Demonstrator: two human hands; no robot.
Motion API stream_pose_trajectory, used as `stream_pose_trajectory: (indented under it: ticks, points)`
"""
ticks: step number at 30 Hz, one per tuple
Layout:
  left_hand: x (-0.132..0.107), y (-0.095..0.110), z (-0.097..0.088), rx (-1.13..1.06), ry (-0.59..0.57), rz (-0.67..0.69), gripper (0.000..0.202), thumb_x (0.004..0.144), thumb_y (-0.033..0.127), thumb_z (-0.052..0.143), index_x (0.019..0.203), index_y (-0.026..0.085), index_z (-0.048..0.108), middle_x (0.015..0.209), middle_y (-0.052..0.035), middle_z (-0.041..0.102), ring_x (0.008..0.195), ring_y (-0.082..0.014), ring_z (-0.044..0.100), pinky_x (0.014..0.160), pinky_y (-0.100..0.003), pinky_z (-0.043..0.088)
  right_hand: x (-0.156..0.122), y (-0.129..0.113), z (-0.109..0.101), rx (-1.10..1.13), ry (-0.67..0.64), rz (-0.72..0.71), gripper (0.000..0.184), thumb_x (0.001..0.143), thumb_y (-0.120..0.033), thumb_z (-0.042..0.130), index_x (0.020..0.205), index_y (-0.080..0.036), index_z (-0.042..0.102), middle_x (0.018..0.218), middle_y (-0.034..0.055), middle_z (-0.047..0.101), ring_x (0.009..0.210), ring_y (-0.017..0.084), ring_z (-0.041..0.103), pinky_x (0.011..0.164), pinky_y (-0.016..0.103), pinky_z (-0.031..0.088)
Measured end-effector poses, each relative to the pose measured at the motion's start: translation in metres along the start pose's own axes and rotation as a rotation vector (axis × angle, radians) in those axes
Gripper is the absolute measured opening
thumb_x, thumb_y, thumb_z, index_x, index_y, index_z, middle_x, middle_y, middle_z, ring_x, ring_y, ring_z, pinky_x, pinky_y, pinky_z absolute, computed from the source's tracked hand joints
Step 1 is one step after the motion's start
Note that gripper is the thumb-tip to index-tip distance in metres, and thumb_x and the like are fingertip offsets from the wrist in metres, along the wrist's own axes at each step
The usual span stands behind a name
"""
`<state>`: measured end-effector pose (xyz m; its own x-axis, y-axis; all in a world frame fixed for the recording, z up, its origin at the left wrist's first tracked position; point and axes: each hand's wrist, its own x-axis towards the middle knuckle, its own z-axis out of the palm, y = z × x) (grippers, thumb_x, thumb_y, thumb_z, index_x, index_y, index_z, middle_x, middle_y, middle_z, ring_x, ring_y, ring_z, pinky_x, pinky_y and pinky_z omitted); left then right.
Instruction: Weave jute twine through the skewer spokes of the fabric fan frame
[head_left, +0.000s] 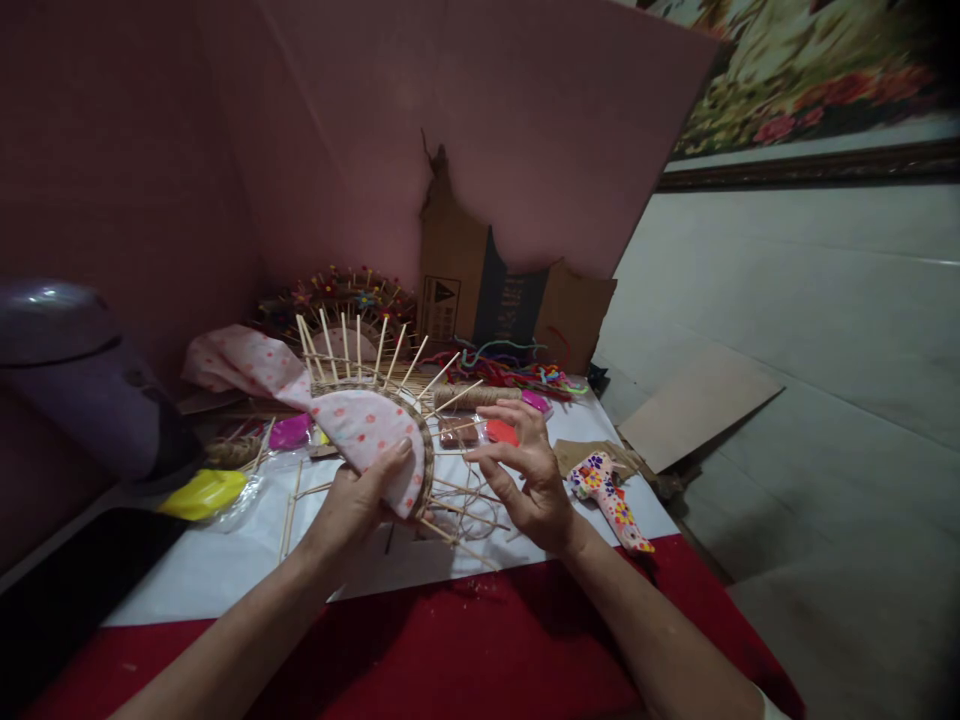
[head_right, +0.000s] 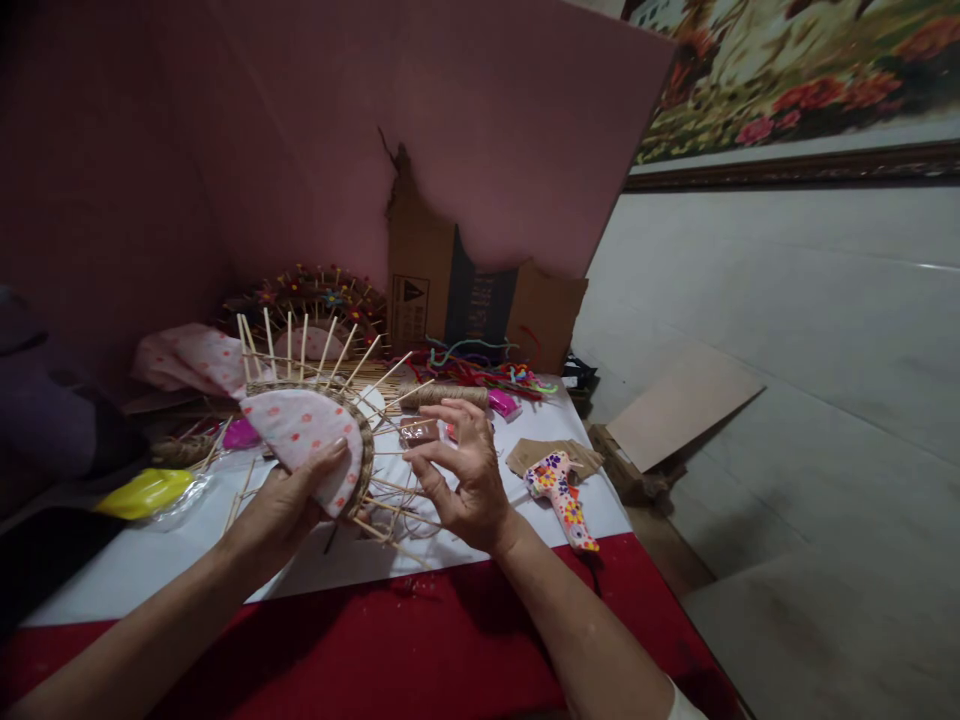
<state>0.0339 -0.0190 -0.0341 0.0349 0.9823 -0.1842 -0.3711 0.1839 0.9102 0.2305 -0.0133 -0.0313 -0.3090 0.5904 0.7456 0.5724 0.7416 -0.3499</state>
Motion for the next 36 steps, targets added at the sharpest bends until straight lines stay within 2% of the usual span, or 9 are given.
stream_pose_trajectory:
  ticks: [4,10,15,19,23,27,32,34,36]
  points:
    - [-0.001,0.002,0.001,-0.025,0.006,-0.013,0.028,0.065,0.033,0.072,0.081,0.013,0.061,0.067,-0.0050,0.066,0.051,-0.0153,0.059,0.045,-0.028,0.054,-0.002,0.003,0.002,0.028,-0.063,-0.031,0.025,0.087,-0.026,0.046,0.081,-0.025,0.070,0.126,0.0025,0.049,0.126,0.026,0.030,0.105,0.050,0.024]
    - [-0.001,-0.001,0.000,0.026,-0.020,-0.019,0.030,0.068,0.038,0.069,0.081,0.013,0.060,0.066,-0.0035,0.064,0.052,-0.0154,0.058,0.046,-0.031,0.054,-0.002,0.008,0.003,0.086,-0.032,0.051,0.044,0.093,-0.040,0.032,0.076,-0.024,0.070,0.125,0.0023,0.049,0.126,0.025,0.031,0.105,0.049,0.023]
    - [-0.002,-0.002,0.001,0.030,-0.039,-0.033,0.033,0.067,0.039,0.069,0.084,0.013,0.059,0.065,-0.0040,0.064,0.050,-0.0160,0.057,0.045,-0.031,0.052,-0.002,0.005,0.002,0.153,0.028,0.091,0.048,0.094,-0.044,0.025,0.088,-0.027,0.070,0.125,0.0021,0.048,0.123,0.024,0.035,0.106,0.050,0.023]
    - [-0.008,-0.002,0.006,0.075,-0.069,-0.061,0.039,0.065,0.039,0.070,0.091,0.013,0.060,0.070,-0.0056,0.065,0.052,-0.0171,0.058,0.044,-0.031,0.052,-0.002,0.001,0.003,0.048,0.023,0.015,0.049,0.092,-0.049,0.024,0.100,-0.029,0.068,0.130,0.0029,0.043,0.127,0.026,0.030,0.106,0.052,0.020]
    - [-0.013,-0.002,0.008,0.051,-0.154,-0.094,0.038,0.066,0.037,0.070,0.094,0.012,0.062,0.069,-0.0058,0.066,0.051,-0.0164,0.058,0.043,-0.028,0.049,-0.002,0.002,0.006,-0.084,-0.035,-0.042,0.054,0.091,-0.053,0.021,0.099,-0.029,0.068,0.134,0.0033,0.040,0.129,0.028,0.025,0.104,0.053,0.022]
    - [-0.015,-0.002,0.009,-0.006,-0.166,-0.127,0.033,0.068,0.032,0.070,0.094,0.013,0.063,0.073,-0.0072,0.069,0.053,-0.0154,0.059,0.046,-0.025,0.048,-0.001,0.006,0.005,-0.170,0.003,-0.024,0.042,0.092,-0.046,0.032,0.092,-0.027,0.069,0.133,0.0040,0.043,0.127,0.029,0.028,0.101,0.054,0.023]
    - [-0.017,0.000,0.013,-0.020,-0.212,-0.185,0.025,0.067,0.030,0.071,0.085,0.013,0.064,0.066,-0.0037,0.066,0.051,-0.0139,0.057,0.043,-0.022,0.045,0.002,0.000,0.001,-0.076,0.040,-0.004,0.020,0.086,-0.022,0.047,0.088,-0.024,0.066,0.125,0.0052,0.049,0.124,0.025,0.034,0.103,0.048,0.027]
    - [-0.018,-0.001,0.013,0.008,-0.266,-0.226,0.023,0.069,0.032,0.070,0.079,0.013,0.063,0.060,-0.0026,0.063,0.049,-0.0135,0.055,0.042,-0.023,0.044,0.003,-0.002,0.001,-0.090,-0.007,-0.015,0.022,0.080,-0.015,0.052,0.095,-0.024,0.065,0.128,0.0055,0.046,0.125,0.026,0.033,0.103,0.048,0.027]
    - [-0.017,-0.003,0.012,0.033,-0.293,-0.230,0.023,0.070,0.033,0.068,0.081,0.013,0.063,0.061,-0.0027,0.062,0.049,-0.0137,0.055,0.042,-0.023,0.044,0.003,-0.002,0.001,-0.129,-0.081,-0.033,0.032,0.074,-0.012,0.055,0.101,-0.025,0.064,0.132,0.0056,0.043,0.128,0.027,0.029,0.103,0.049,0.026]
